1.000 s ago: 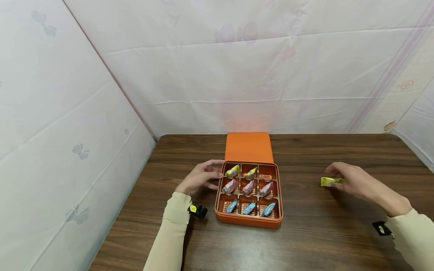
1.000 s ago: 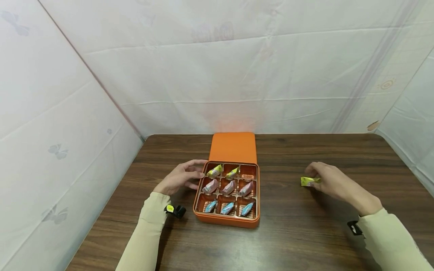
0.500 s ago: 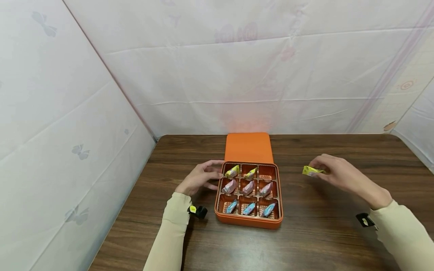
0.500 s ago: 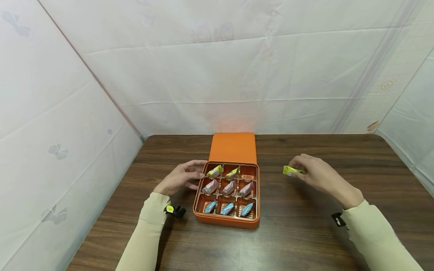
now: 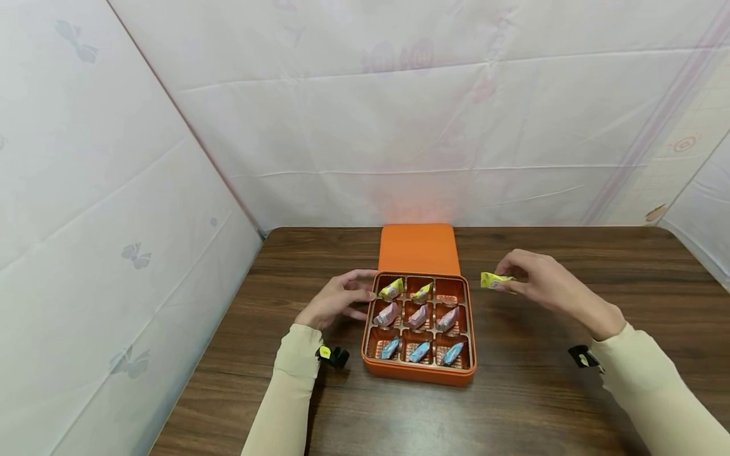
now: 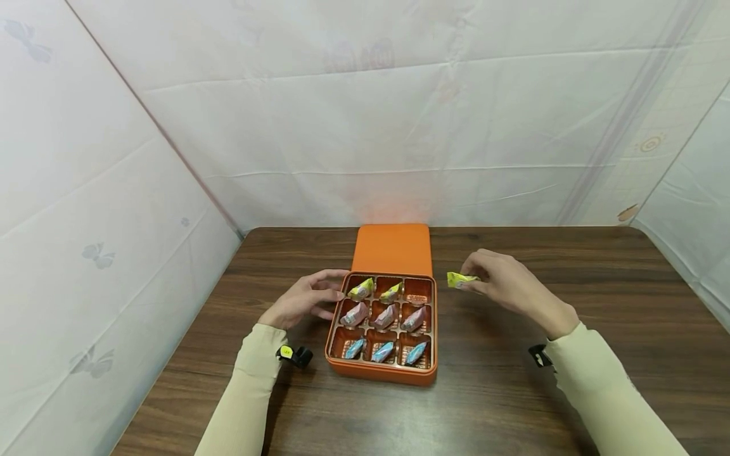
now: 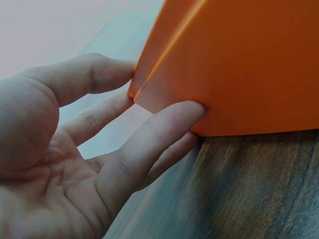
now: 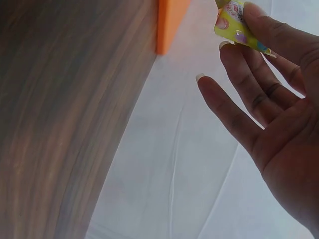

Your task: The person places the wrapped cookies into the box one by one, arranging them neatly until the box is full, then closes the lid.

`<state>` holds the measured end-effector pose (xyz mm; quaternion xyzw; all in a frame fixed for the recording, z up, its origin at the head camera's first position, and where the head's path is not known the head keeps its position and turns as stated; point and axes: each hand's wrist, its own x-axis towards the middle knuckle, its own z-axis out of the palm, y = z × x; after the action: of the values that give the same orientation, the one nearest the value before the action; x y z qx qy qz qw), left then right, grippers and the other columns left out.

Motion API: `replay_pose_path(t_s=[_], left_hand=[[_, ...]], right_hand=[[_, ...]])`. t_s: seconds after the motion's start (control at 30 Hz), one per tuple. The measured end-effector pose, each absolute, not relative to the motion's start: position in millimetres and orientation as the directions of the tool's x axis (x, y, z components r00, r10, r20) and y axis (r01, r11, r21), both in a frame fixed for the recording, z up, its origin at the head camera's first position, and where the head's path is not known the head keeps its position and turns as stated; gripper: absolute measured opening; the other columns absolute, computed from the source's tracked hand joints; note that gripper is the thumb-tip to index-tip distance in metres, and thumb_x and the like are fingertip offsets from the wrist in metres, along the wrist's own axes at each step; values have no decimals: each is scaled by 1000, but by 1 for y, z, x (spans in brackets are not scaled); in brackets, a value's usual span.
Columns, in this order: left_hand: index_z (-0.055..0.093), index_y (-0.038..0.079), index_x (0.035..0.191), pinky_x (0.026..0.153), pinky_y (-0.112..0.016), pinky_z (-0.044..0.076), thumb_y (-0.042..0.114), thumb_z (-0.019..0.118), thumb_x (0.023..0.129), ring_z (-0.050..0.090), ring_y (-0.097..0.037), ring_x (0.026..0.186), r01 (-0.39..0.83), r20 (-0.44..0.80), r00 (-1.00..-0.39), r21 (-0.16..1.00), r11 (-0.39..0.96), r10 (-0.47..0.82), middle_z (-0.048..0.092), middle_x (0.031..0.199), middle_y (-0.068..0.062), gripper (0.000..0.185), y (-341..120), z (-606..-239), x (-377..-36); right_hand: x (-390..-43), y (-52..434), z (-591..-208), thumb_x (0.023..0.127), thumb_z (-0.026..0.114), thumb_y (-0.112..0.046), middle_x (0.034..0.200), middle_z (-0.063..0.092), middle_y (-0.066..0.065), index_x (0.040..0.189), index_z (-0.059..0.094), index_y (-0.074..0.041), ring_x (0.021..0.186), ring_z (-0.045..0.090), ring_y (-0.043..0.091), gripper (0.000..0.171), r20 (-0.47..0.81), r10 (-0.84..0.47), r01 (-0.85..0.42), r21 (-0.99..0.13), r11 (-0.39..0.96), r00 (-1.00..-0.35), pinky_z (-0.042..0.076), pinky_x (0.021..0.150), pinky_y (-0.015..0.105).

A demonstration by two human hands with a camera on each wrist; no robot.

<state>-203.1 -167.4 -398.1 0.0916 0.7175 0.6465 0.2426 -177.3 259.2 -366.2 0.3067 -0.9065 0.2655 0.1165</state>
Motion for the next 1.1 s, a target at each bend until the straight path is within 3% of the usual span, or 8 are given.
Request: replay_pose_path(t_s=[0.53, 1.1], left_hand=[[55, 8, 155, 79, -48, 66, 1, 64, 105, 69, -25, 109, -179, -227, -863, 973, 147, 450, 58, 142, -24, 51, -168, -398, -203], [56, 9, 154, 80, -49, 66, 1, 64, 106, 69, -26, 109, -181, -232, -867, 971, 157, 440, 59, 141, -23, 49, -167, -398, -204]], right_hand=[[-190, 231, -363, 77, 91, 7, 99, 68, -6, 100, 70, -13, 89, 69, 16, 37, 493, -561, -745, -395, 537, -665, 63, 74, 45], [-204, 210, -369, 76, 91, 10, 98, 67, -4, 99, 66, -10, 90, 70, 17, 39, 524, -606, -801, -408, 438, -598, 64, 74, 40]])
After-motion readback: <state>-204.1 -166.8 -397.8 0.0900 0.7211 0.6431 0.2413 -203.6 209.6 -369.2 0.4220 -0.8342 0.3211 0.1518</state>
